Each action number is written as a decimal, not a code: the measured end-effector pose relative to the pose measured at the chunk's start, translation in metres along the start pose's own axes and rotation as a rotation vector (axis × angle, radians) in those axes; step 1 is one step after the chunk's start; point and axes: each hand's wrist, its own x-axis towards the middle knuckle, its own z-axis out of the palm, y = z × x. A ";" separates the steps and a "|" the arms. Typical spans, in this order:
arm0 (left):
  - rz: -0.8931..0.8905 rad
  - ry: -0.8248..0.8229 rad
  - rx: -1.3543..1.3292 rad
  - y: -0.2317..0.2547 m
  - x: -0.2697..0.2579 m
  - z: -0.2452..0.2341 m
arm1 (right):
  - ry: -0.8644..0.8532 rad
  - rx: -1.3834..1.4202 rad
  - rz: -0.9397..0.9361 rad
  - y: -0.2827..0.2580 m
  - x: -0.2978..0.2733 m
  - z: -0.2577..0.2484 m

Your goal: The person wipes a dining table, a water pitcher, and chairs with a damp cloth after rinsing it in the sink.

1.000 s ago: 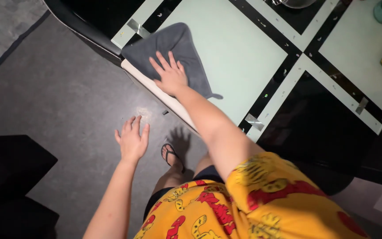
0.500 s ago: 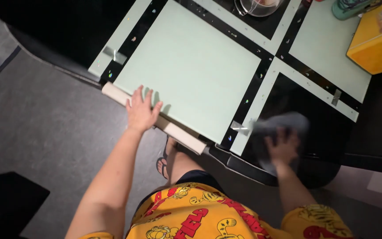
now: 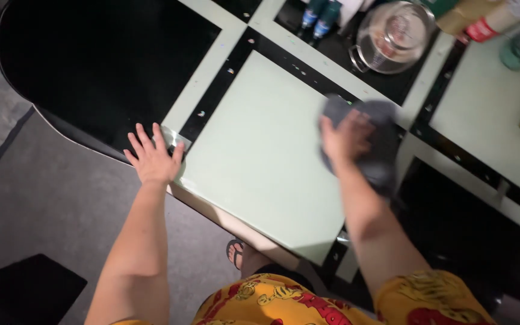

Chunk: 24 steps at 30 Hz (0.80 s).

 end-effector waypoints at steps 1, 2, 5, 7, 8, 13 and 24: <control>-0.014 -0.008 0.001 0.004 -0.003 -0.003 | -0.011 -0.008 -0.008 -0.044 0.002 0.010; -0.017 0.020 0.015 0.008 -0.004 -0.006 | -0.033 -0.021 0.007 -0.089 0.003 0.020; -0.040 0.035 0.026 0.012 0.000 -0.009 | -0.069 -0.021 -0.045 -0.207 0.006 0.039; -0.058 0.008 0.025 0.009 0.000 -0.010 | -0.094 -0.014 -0.102 -0.272 -0.002 0.041; -0.052 0.007 0.023 0.009 0.001 -0.010 | -0.130 -0.044 -0.221 -0.303 -0.006 0.035; -0.078 0.008 0.029 0.008 0.006 -0.010 | -0.151 -0.057 -0.730 -0.410 -0.031 0.087; -0.075 -0.015 -0.034 0.014 -0.001 -0.024 | 0.059 0.133 -1.023 -0.214 -0.047 0.023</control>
